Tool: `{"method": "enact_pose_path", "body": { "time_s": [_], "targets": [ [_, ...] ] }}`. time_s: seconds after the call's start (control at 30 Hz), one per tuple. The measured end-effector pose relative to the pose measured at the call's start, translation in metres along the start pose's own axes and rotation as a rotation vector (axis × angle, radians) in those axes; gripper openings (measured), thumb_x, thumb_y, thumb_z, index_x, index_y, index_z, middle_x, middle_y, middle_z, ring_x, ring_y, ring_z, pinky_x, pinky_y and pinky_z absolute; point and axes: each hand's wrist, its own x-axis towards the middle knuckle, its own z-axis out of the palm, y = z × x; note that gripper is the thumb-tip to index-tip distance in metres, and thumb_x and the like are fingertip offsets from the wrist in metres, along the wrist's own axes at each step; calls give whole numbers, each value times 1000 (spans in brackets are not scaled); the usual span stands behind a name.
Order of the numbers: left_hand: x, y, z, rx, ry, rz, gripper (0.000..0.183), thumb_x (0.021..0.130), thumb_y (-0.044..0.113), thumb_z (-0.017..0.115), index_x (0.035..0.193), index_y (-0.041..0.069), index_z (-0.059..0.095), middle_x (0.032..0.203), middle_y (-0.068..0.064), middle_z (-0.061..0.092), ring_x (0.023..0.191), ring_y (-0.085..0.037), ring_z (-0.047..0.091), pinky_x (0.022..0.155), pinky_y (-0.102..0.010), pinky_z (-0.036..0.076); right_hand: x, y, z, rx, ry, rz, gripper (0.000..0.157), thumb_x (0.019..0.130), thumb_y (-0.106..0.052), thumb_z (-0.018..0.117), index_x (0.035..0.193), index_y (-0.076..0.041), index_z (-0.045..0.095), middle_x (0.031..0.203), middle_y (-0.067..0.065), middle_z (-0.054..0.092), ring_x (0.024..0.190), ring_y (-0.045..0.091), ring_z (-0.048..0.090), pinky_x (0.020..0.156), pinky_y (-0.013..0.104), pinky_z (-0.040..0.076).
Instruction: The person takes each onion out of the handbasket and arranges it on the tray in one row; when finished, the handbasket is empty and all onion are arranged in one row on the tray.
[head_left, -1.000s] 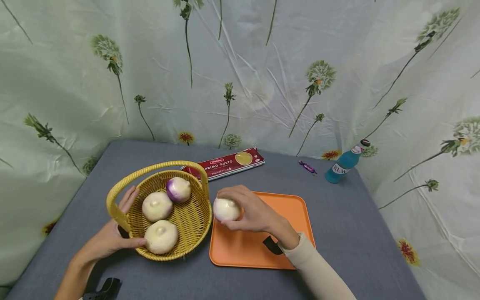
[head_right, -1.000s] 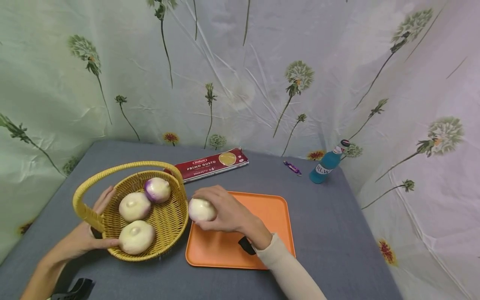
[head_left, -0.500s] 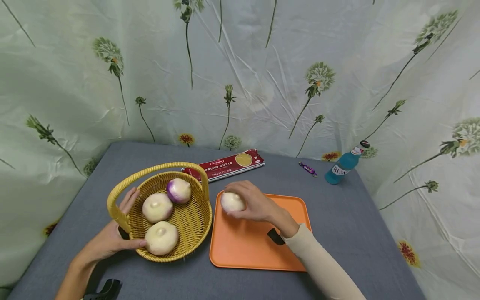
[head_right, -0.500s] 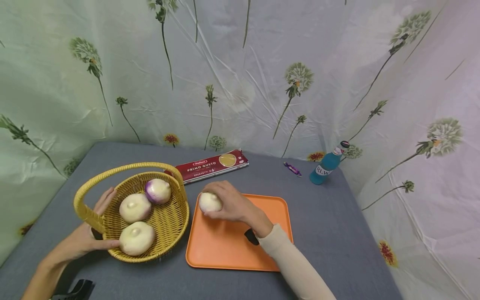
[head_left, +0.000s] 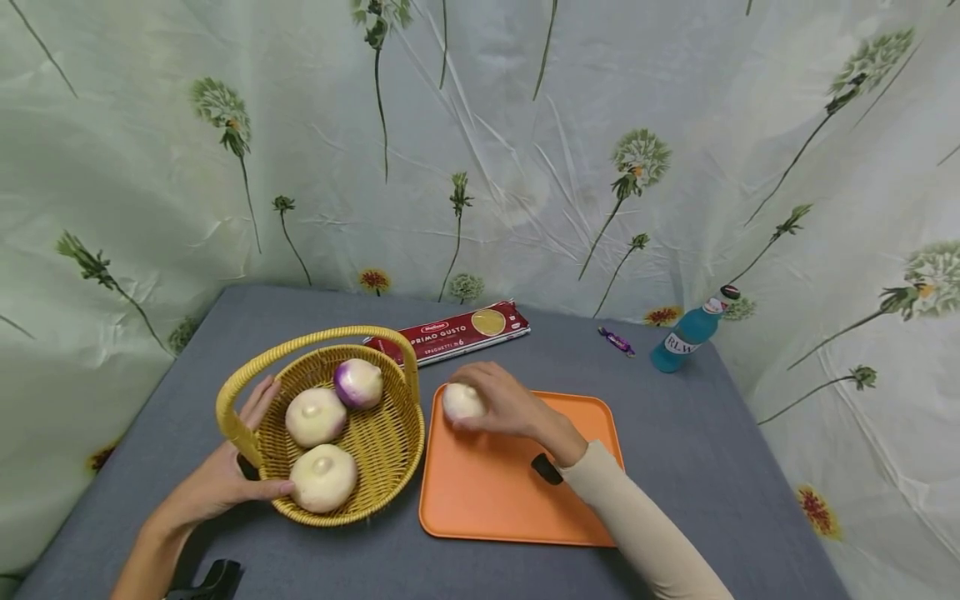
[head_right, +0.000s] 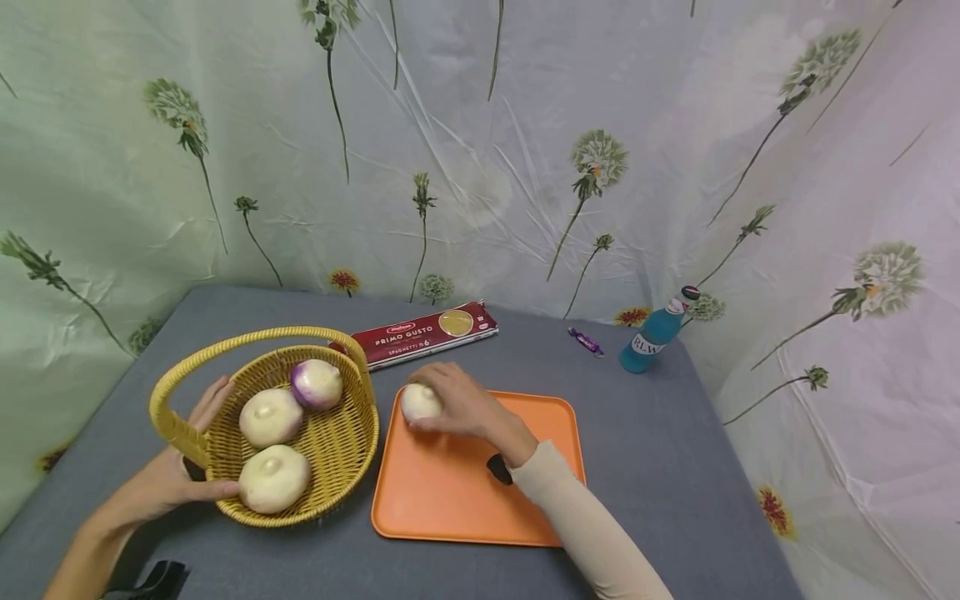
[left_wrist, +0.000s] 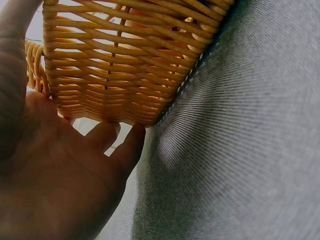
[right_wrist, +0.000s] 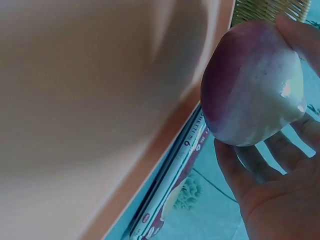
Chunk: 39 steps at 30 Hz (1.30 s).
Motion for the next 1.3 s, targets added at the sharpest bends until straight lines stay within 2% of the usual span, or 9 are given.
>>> {"method": "enact_pose_path", "body": {
  "time_s": [0.17,0.4,0.77,1.3],
  "targets": [
    [0,1,-1,4,-2,2,131,65,-4,86,163,17,1,169,2,-14,150,-4,-11,103,-1,7,3,1,4,-3,-46,25,54,84,-35,82,129,-12,61,131,8,61,123,26,54,97,44,48],
    [0,1,-1,-1,-8,4,131,65,-3,85,163,16,0,168,2,-15,149,-1,-11,103,-1,9,6,3,8,-8,-56,43,55,83,-34,83,128,-12,62,131,9,61,124,27,54,99,44,47],
    [0,-3,-1,-5,-7,5,131,65,-4,85,163,17,0,169,3,-14,149,2,-11,104,-1,9,10,6,11,-30,-30,12,53,82,-32,83,126,-12,62,128,8,61,120,27,54,97,44,47],
    [-1,-1,0,0,-5,-7,131,66,-3,85,163,18,0,168,3,-14,149,-1,-12,102,-1,7,15,6,13,0,-61,-3,58,84,-33,82,132,-9,60,135,10,57,124,29,53,98,45,48]
  ]
}}
